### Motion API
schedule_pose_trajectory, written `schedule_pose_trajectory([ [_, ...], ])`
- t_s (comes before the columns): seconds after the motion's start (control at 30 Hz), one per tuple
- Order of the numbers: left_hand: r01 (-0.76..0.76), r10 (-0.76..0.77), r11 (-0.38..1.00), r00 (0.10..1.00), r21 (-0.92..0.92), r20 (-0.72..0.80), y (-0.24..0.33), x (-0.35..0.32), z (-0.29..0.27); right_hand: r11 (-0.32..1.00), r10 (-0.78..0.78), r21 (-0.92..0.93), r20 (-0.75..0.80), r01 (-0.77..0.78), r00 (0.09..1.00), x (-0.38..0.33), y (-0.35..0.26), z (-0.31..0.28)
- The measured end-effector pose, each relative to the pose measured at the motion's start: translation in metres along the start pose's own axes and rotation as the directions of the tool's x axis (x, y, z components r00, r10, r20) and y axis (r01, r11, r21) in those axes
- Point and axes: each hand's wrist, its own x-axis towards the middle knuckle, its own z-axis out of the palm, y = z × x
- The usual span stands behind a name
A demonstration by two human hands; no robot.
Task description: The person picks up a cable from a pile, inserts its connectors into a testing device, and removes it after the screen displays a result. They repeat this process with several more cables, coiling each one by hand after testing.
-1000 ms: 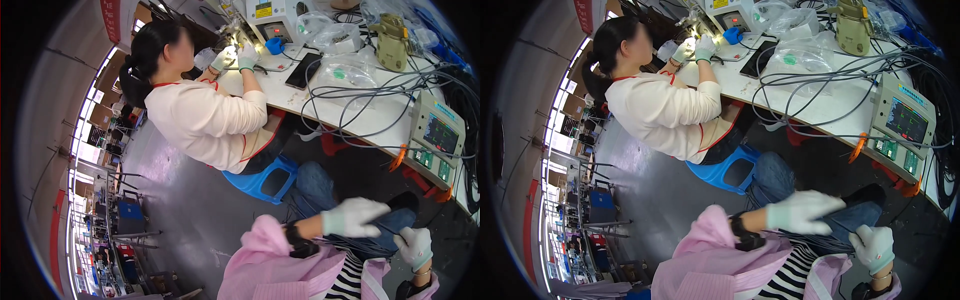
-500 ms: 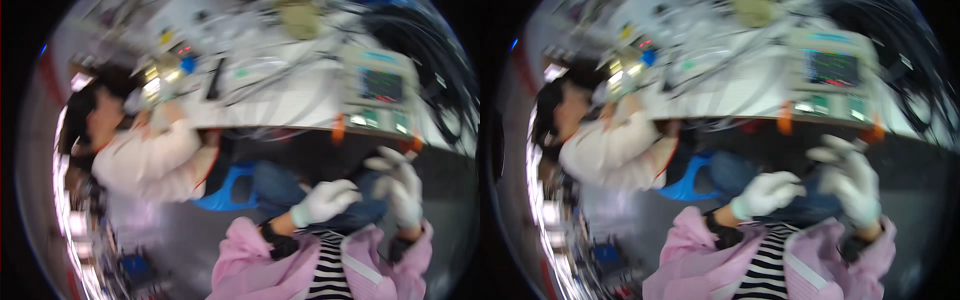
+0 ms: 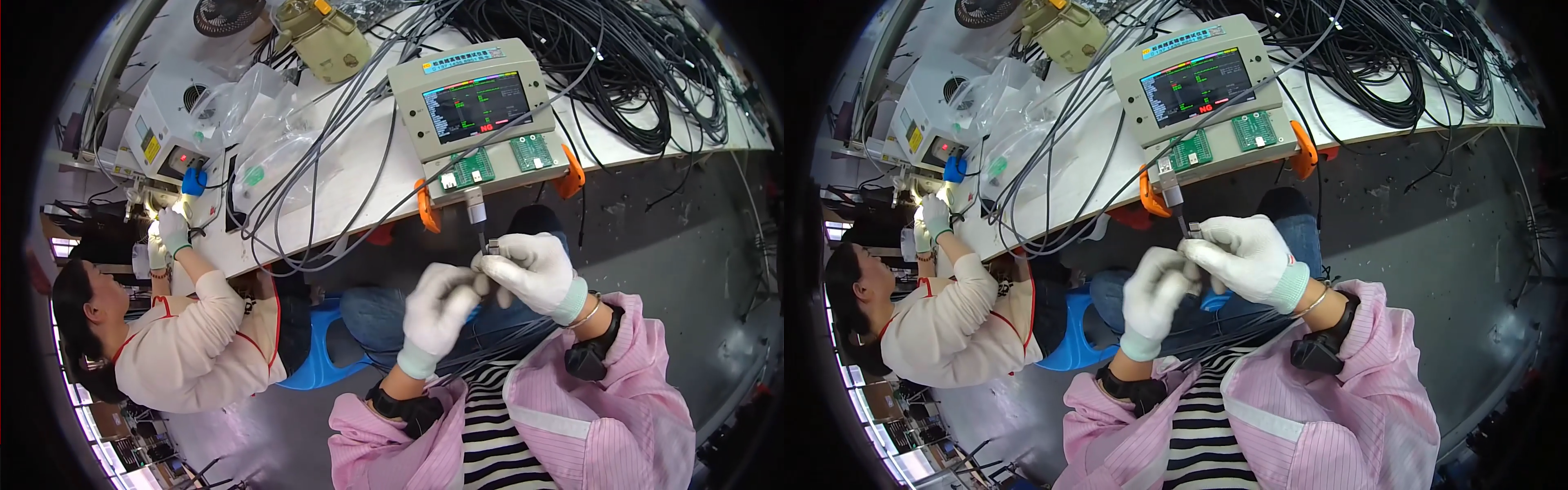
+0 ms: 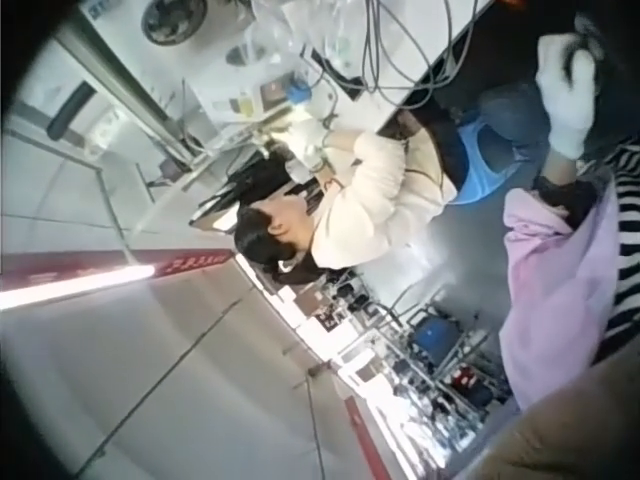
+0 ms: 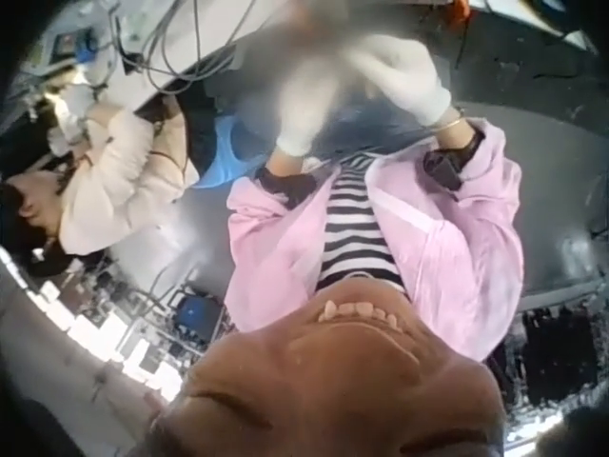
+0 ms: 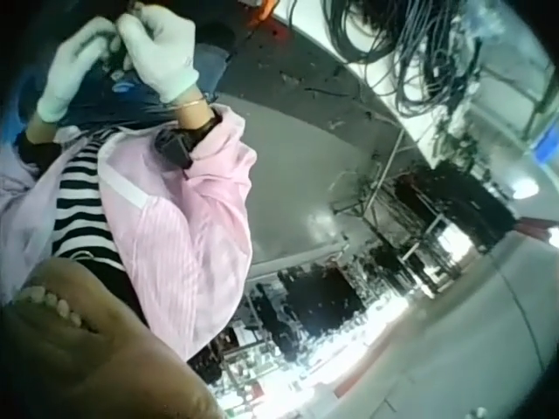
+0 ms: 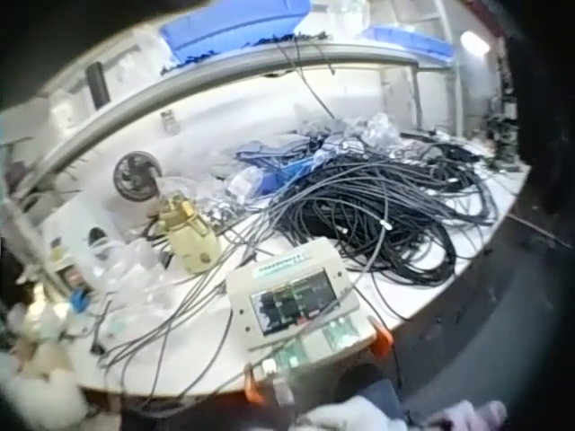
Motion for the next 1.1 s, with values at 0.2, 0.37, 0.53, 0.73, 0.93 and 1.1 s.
schedule_pose_trajectory([
  [0.2, 0.077, -0.077, 0.997, 0.995, 0.018, 0.057, 0.014, 0.027, -0.005, 0.949, 0.01, -0.316, 0.053, 0.007, 0.999, -0.003, 0.01, 0.001],
  [0.37, 0.221, -0.251, 0.934, 0.965, -0.28, -0.077, 0.008, 0.047, 0.011, 0.998, 0.045, 0.045, -0.206, -0.036, 0.977, 0.002, 0.018, -0.012],
  [0.53, 0.274, -0.318, 0.884, 0.946, -0.378, -0.057, 0.001, 0.059, 0.014, 1.0, 0.016, 0.001, -0.388, -0.017, 0.921, 0.008, 0.019, -0.041],
  [0.73, 0.258, -0.347, 0.877, 0.924, -0.406, -0.162, -0.001, 0.061, 0.023, 1.0, 0.001, 0.021, -0.398, 0.008, 0.917, 0.012, 0.023, -0.045],
  [0.93, 0.205, -0.351, 0.87, 0.896, -0.449, -0.271, 0.001, 0.066, 0.033, 1.0, 0.022, 0.029, -0.431, -0.011, 0.902, 0.016, 0.024, -0.052],
  [1.1, 0.18, -0.33, 0.874, 0.901, -0.451, -0.28, 0.001, 0.071, 0.037, 0.989, 0.053, 0.151, -0.406, 0.01, 0.913, 0.025, 0.022, -0.061],
])
